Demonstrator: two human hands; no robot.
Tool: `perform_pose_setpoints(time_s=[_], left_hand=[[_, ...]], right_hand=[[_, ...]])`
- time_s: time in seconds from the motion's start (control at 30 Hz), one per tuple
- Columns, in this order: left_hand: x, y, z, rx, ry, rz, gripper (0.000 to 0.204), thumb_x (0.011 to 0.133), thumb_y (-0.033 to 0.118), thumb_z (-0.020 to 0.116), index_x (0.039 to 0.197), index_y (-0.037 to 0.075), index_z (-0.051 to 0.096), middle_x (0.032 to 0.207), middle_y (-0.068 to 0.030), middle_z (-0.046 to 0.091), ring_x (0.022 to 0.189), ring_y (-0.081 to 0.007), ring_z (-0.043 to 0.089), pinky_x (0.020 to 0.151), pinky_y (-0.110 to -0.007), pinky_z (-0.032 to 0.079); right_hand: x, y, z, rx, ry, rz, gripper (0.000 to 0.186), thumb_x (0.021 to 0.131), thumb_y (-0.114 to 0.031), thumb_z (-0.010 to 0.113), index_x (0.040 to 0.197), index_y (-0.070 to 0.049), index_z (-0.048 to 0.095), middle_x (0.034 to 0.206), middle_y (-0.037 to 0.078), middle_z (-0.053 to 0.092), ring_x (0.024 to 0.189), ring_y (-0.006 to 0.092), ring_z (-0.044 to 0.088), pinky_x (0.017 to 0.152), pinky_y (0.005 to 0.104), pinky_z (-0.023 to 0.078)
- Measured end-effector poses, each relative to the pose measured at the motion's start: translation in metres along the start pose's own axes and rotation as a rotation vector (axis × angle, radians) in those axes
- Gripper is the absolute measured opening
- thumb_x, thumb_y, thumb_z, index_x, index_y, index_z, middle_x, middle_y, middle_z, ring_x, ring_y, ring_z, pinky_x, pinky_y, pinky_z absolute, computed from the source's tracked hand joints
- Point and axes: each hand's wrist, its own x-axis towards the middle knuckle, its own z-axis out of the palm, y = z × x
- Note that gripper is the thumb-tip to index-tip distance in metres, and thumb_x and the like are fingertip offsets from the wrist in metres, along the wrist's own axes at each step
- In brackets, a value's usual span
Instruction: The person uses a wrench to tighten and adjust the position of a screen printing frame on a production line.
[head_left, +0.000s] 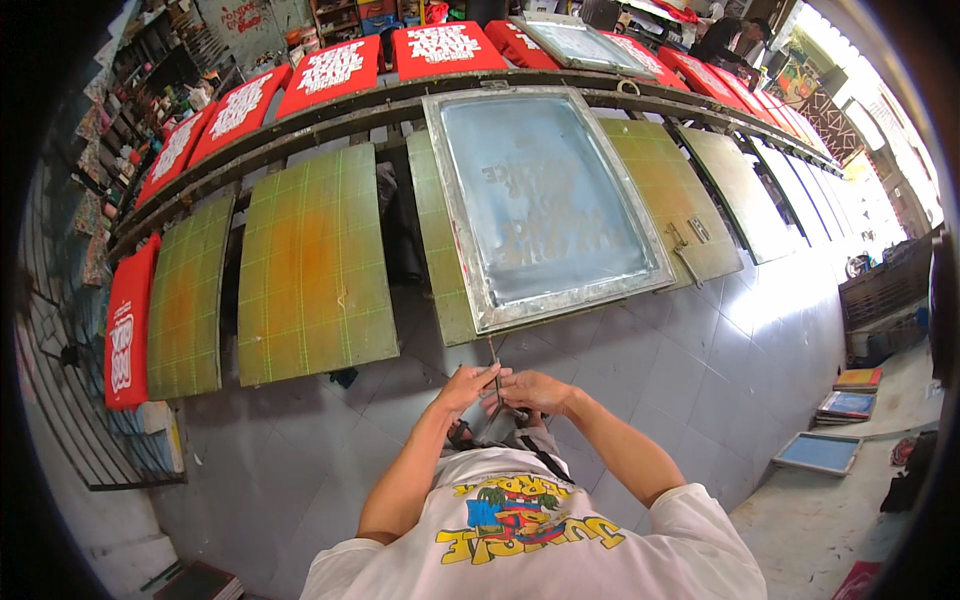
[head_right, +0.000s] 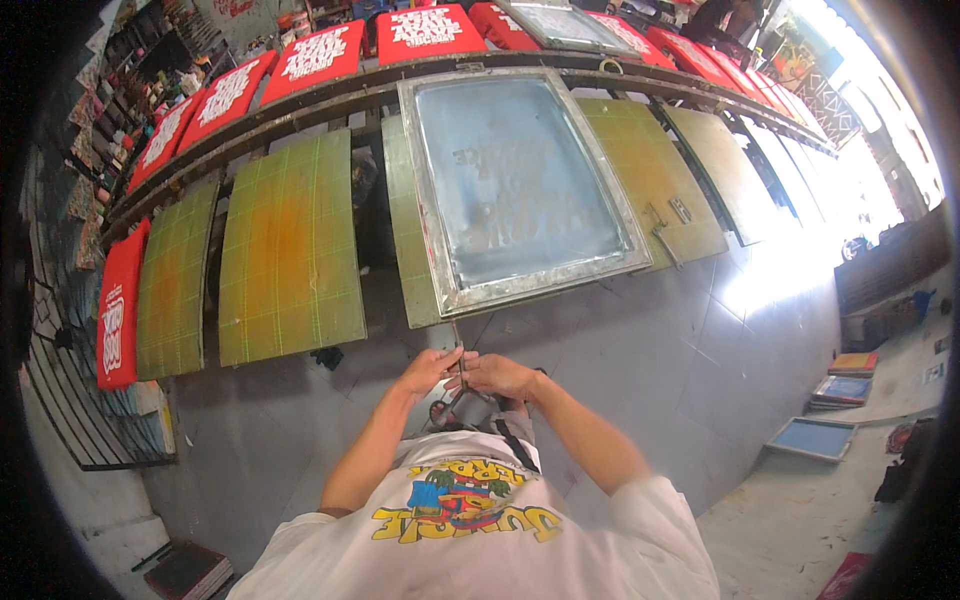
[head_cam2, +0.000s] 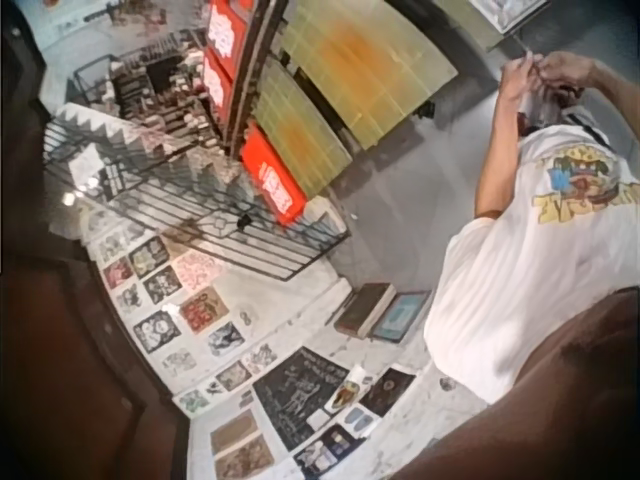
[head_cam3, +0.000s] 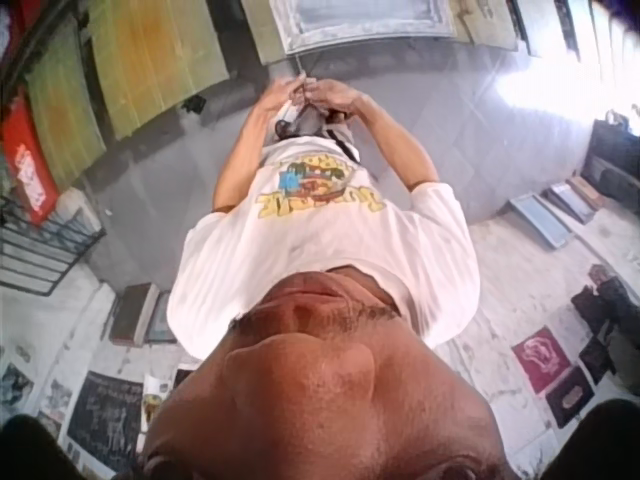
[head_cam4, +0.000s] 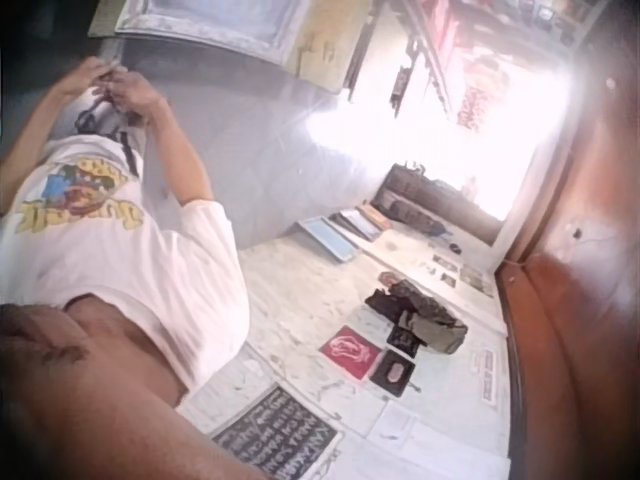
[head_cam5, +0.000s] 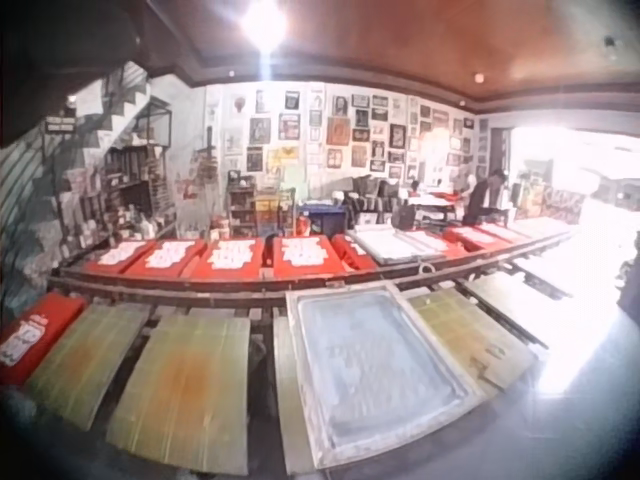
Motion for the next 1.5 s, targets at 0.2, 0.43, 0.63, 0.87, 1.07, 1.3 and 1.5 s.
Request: perform_pose_setpoints(time_s=[0.2,0.43,0.63,0.87,1.07,1.3,1.5], left_hand=[[-0.005,0.004,-0.002,-0.054,0.018,-0.004,0.054,0.096,0.045,0.068,0.116,-0.006,0.07,0.107,-0.0101,0.072,0.097,-0.0137,0.065,0.088,-0.027,0.051],[-0.009,0.03,0.008,0.315,0.291,-0.15,0.053,0.083,0.049,0.081,0.098,-0.001,0.077,0.082,-0.0069,0.073,0.075,-0.0113,0.065,0.073,-0.026,0.05],[-0.012,0.011,0.014,0.181,0.22,0.05,0.045,0.095,0.044,0.07,0.11,0.002,0.077,0.085,-0.0078,0.075,0.073,-0.0116,0.067,0.075,-0.028,0.051],[0.002,-0.001,0.01,0.266,0.214,0.072,0.052,0.092,0.048,0.073,0.107,-0.002,0.076,0.088,-0.0086,0.074,0.08,-0.0125,0.066,0.076,-0.029,0.051],[-0.005,0.019,0.02,0.374,0.355,-0.066,0.056,0.082,0.052,0.081,0.094,-0.003,0.077,0.086,-0.0116,0.075,0.077,-0.0155,0.069,0.071,-0.032,0.053],[-0.003,0.0,0.012,0.073,0.197,-0.026,0.049,0.092,0.046,0.074,0.104,-0.001,0.077,0.088,-0.0044,0.074,0.073,-0.0109,0.064,0.071,-0.029,0.051],[0.001,0.009,0.01,0.171,0.145,0.008,0.051,0.088,0.05,0.076,0.104,0.002,0.078,0.1,-0.0114,0.075,0.099,-0.0164,0.066,0.091,-0.033,0.049]], right_hand=[[0.001,-0.011,0.012,-0.128,0.146,0.077,0.032,0.102,-0.025,0.062,0.123,-0.001,0.066,0.083,-0.002,0.064,0.074,0.008,0.051,0.078,0.0238,0.048],[0.019,0.029,0.008,0.298,0.107,0.132,0.037,0.1,-0.038,0.065,0.102,-0.003,0.073,0.077,-0.004,0.054,0.078,0.0083,0.05,0.071,0.0238,0.044],[0.005,0.013,0.001,-0.278,0.143,-0.004,0.039,0.103,-0.034,0.06,0.126,-0.004,0.07,0.094,0.001,0.065,0.09,0.0138,0.057,0.089,0.0312,0.047],[0.005,0.014,-0.001,-0.152,0.205,-0.006,0.034,0.097,-0.033,0.068,0.108,-0.002,0.078,0.089,0.002,0.07,0.088,0.0118,0.058,0.083,0.0292,0.047],[0.013,0.011,0.0,-0.18,0.28,0.181,0.033,0.098,-0.032,0.069,0.108,-0.001,0.074,0.082,-0.002,0.066,0.077,0.0091,0.055,0.071,0.0282,0.045],[0.007,0.023,0.005,0.114,0.043,-0.056,0.039,0.107,-0.03,0.053,0.128,0.0,0.065,0.117,0.006,0.068,0.088,0.0102,0.056,0.076,0.0261,0.045],[-0.002,-0.006,-0.003,-0.333,0.199,0.112,0.037,0.096,-0.037,0.069,0.113,-0.005,0.075,0.09,0.004,0.075,0.074,0.0104,0.058,0.066,0.0277,0.047]])
